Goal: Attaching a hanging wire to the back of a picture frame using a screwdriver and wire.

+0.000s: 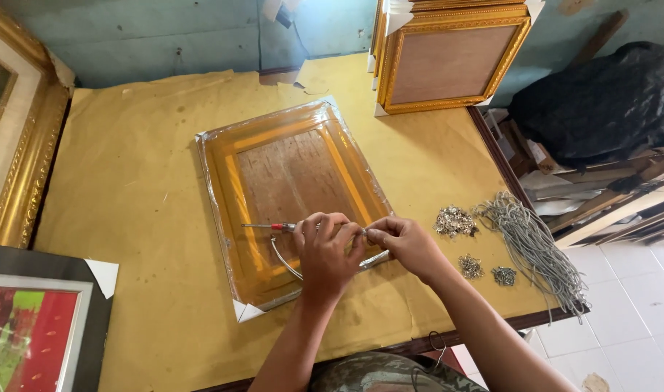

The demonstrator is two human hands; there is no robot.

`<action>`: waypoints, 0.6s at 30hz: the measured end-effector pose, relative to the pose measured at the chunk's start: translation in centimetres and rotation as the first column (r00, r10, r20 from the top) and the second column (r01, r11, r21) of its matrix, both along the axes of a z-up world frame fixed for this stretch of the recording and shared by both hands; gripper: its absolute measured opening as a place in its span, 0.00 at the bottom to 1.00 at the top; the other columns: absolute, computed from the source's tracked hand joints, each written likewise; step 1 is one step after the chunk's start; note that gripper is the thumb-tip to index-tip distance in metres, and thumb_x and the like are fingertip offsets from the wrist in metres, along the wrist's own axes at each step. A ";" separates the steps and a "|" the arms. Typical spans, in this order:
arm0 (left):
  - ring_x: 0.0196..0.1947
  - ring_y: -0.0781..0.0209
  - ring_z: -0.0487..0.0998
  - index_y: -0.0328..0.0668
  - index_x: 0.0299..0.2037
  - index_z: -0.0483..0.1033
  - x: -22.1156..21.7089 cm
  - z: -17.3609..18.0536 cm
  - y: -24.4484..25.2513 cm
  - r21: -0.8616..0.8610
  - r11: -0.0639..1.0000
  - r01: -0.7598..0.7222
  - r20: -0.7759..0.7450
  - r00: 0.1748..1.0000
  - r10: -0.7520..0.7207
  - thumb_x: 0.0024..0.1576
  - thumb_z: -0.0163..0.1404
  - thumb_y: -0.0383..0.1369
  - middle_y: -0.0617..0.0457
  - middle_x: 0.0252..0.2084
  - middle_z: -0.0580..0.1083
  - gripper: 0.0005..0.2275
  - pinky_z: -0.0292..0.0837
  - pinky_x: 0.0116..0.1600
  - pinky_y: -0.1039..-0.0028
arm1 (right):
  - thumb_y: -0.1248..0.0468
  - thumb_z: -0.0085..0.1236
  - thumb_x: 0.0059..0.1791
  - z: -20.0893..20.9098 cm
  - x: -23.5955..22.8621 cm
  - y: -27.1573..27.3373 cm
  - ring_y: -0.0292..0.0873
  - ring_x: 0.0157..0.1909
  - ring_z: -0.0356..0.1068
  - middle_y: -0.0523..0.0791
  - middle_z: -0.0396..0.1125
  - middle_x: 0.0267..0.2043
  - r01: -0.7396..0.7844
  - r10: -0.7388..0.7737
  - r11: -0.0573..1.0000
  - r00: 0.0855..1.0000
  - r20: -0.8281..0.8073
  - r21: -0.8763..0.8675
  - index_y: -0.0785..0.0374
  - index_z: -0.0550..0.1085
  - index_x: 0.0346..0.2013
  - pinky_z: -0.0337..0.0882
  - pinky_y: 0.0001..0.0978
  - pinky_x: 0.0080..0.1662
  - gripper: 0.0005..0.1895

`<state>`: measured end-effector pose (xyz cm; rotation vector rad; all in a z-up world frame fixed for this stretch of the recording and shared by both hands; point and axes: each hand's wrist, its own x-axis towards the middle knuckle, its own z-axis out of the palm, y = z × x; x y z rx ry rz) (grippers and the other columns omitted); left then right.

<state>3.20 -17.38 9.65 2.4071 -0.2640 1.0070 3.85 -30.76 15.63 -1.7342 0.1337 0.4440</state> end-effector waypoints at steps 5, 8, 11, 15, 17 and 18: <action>0.40 0.61 0.66 0.60 0.24 0.71 -0.1 -0.5 0.3 -0.106 0.994 0.003 -0.007 1.000 -0.003 0.40 0.52 0.35 0.65 0.33 0.65 0.05 0.58 0.46 0.66 | 0.64 0.51 0.44 -3.1 1.0 -1.3 0.29 0.24 0.57 0.44 0.66 0.25 0.017 -0.006 0.991 0.996 -0.084 0.131 0.67 0.72 0.36 0.65 0.17 0.26 0.10; 0.42 0.58 0.66 0.58 0.24 0.69 0.0 0.2 0.5 -0.027 0.999 0.021 0.081 0.997 -0.018 0.41 0.53 0.33 0.62 0.35 0.66 0.05 0.59 0.46 0.64 | 0.64 0.51 0.44 -3.1 1.1 -1.0 0.29 0.24 0.56 0.44 0.66 0.25 0.016 0.002 0.986 0.994 -0.106 0.165 0.68 0.72 0.36 0.65 0.17 0.25 0.11; 0.42 0.56 0.66 0.57 0.23 0.68 0.0 0.3 0.5 0.054 0.998 -0.014 0.164 0.986 0.004 0.40 0.53 0.33 0.60 0.37 0.65 0.06 0.59 0.45 0.63 | 0.64 0.51 0.44 -3.6 1.1 -0.9 0.29 0.23 0.55 0.44 0.65 0.25 0.025 -0.002 0.980 0.993 -0.120 0.195 0.68 0.72 0.36 0.64 0.17 0.25 0.10; 0.42 0.55 0.66 0.57 0.24 0.66 0.1 0.4 0.5 0.062 0.996 -0.064 0.235 0.971 0.048 0.41 0.52 0.33 0.60 0.39 0.65 0.06 0.60 0.44 0.64 | 0.65 0.52 0.43 -3.8 1.3 -1.3 0.29 0.23 0.53 0.44 0.64 0.23 0.016 -0.003 0.986 0.997 -0.081 0.164 0.69 0.73 0.35 0.62 0.16 0.25 0.10; 0.42 0.55 0.66 0.58 0.24 0.66 0.0 0.7 0.5 0.068 0.996 -0.058 0.237 0.971 0.041 0.41 0.52 0.33 0.59 0.39 0.65 0.06 0.60 0.44 0.64 | 0.65 0.53 0.42 -3.2 1.1 -1.3 0.29 0.22 0.53 0.45 0.64 0.23 0.022 -0.012 0.990 0.998 -0.068 0.138 0.69 0.73 0.34 0.62 0.17 0.24 0.10; 0.43 0.55 0.66 0.58 0.24 0.67 0.0 0.8 0.4 0.074 0.996 -0.055 0.241 0.970 0.036 0.42 0.53 0.33 0.59 0.39 0.65 0.06 0.60 0.44 0.63 | 0.65 0.54 0.42 -2.9 1.0 -1.3 0.29 0.21 0.53 0.45 0.64 0.22 0.025 -0.019 0.993 0.998 -0.054 0.112 0.69 0.73 0.33 0.62 0.18 0.24 0.10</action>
